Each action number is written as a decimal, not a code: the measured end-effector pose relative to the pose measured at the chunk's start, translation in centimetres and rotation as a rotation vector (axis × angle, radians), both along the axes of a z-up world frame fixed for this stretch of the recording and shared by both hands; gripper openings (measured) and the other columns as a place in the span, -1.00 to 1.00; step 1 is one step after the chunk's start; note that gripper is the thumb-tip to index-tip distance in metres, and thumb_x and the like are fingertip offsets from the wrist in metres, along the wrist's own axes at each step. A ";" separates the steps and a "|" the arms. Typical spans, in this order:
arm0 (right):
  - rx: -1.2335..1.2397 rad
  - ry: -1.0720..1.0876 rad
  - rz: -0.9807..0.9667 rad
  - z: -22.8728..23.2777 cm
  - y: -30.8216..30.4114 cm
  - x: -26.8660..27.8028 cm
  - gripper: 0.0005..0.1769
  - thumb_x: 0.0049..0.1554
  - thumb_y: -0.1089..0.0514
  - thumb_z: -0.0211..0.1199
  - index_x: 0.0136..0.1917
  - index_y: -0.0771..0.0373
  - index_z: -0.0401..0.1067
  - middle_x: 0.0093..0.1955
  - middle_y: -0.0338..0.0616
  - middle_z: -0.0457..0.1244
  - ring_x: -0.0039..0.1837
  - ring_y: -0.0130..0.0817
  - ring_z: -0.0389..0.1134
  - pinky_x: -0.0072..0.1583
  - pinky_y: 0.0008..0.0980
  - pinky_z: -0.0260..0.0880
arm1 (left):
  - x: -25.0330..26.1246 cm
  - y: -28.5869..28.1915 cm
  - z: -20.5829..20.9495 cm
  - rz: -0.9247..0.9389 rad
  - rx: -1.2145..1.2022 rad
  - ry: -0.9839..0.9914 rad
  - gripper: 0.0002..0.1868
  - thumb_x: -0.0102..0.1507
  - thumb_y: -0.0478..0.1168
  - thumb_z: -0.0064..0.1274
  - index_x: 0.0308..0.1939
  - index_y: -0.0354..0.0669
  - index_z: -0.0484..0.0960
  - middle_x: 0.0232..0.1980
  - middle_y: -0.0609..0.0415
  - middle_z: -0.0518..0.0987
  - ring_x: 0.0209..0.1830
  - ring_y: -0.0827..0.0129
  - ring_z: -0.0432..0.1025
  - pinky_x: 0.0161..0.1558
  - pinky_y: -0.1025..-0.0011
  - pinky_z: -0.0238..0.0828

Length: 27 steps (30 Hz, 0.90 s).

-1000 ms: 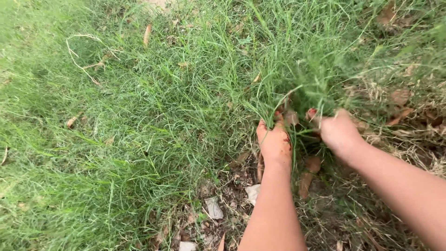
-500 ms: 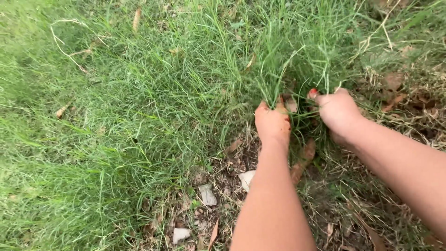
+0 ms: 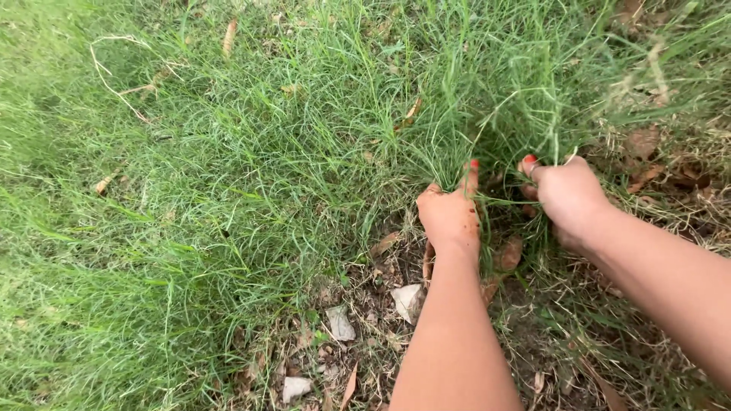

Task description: Pulling grass and weeds from the ground by hand.

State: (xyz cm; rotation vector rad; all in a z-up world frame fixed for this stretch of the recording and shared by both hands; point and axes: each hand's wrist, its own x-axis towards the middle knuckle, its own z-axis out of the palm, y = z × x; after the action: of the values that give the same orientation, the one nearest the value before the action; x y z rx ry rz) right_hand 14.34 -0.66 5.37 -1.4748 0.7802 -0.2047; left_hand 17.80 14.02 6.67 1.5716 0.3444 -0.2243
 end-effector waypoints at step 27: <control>0.423 0.345 0.022 -0.1 6.5 -16.0 -0.72 0.18 0.03 0.25 -0.04 0.31 0.48 -0.23 -0.04 0.25 -0.09 -0.07 0.15 0.02 0.02 0.14 | -8.7 -0.3 -2.7 0.247 -0.346 0.028 -0.90 0.13 -0.40 0.16 -0.38 -0.35 0.54 -0.49 0.08 0.53 -0.59 0.40 0.31 -0.52 0.35 0.25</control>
State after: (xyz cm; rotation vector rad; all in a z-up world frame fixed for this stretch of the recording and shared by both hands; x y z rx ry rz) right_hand -1.67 5.87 5.27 -1.1252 1.0132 0.2289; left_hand 9.12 13.75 3.95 1.1740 0.4896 -0.1068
